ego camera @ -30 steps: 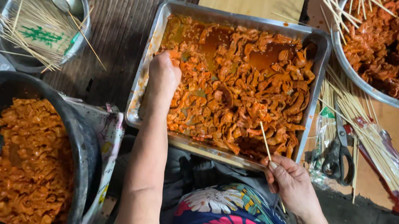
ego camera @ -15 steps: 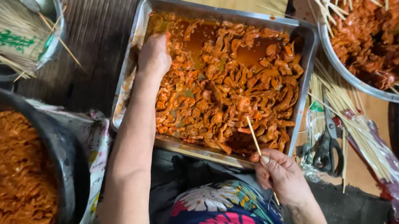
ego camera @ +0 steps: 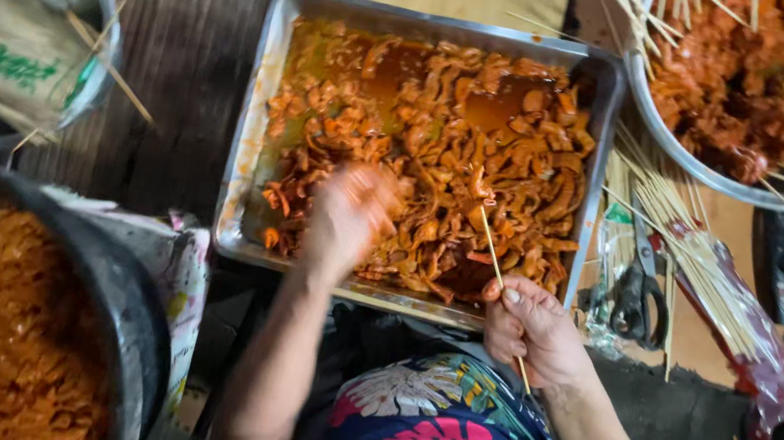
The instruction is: The person threads pieces of marinated meat onto wooden skewers by hand, picking meat from a metal tray and placing the completed skewers into a bowl.
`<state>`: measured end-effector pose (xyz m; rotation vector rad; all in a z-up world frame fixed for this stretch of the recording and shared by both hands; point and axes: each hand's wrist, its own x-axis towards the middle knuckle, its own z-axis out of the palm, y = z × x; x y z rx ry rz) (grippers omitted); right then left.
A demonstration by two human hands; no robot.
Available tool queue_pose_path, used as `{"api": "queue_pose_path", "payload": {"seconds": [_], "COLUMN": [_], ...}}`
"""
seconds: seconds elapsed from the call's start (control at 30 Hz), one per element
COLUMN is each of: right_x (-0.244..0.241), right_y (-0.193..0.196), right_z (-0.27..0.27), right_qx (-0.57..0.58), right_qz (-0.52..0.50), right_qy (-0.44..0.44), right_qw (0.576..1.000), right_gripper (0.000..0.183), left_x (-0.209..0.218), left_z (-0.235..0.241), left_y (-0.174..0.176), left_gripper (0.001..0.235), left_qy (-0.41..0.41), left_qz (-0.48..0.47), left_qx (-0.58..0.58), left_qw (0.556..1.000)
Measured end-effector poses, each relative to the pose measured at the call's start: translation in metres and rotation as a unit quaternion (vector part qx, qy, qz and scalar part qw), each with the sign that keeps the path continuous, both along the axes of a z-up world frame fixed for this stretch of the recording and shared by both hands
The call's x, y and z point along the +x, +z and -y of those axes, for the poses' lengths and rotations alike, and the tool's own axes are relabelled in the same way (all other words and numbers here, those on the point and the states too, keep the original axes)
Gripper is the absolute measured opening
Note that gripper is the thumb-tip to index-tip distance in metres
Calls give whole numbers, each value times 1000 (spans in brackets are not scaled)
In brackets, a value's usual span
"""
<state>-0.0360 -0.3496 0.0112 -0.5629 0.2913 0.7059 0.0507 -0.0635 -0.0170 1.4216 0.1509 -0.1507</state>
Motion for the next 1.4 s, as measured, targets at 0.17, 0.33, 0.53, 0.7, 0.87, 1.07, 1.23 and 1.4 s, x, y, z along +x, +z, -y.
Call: {"api": "queue_pose_path", "payload": {"seconds": [0.17,0.33,0.53,0.7,0.87,1.07,1.23,1.4], "right_x": [-3,-18,-32,-40,-44,-44,-45,-42], "right_y": [-2,-6,-7,-14,-23,-22,-17,-13], "right_z": [-16,-27,-30,-31,-33,-33,-26,-23], "right_qx": [-49,-30,-36,-37,-77,-77,-96,-142], "right_qz": [20,45,18,58,82,79,84,111], "right_qy": [18,37,67,82,74,78,91,115], "right_qw": [998,998,997,994,991,991,988,977], "right_gripper": [20,20,21,21,21,20,24,25], "left_x": [-44,-35,-36,-39,-48,-52,-57,-63], "left_z": [40,53,45,43,39,33,25,23], "left_y": [5,20,33,43,42,28,33,48], "left_gripper": [35,33,27,26,26,22,24,24], "left_qy": [-111,48,121,150,168,122,85,71], "left_qz": [-168,-160,-62,6,5,95,155,148], "left_qx": [-248,-392,-340,-288,-229,-237,-177,-154], "left_qw": [948,905,931,946,959,959,968,974]}}
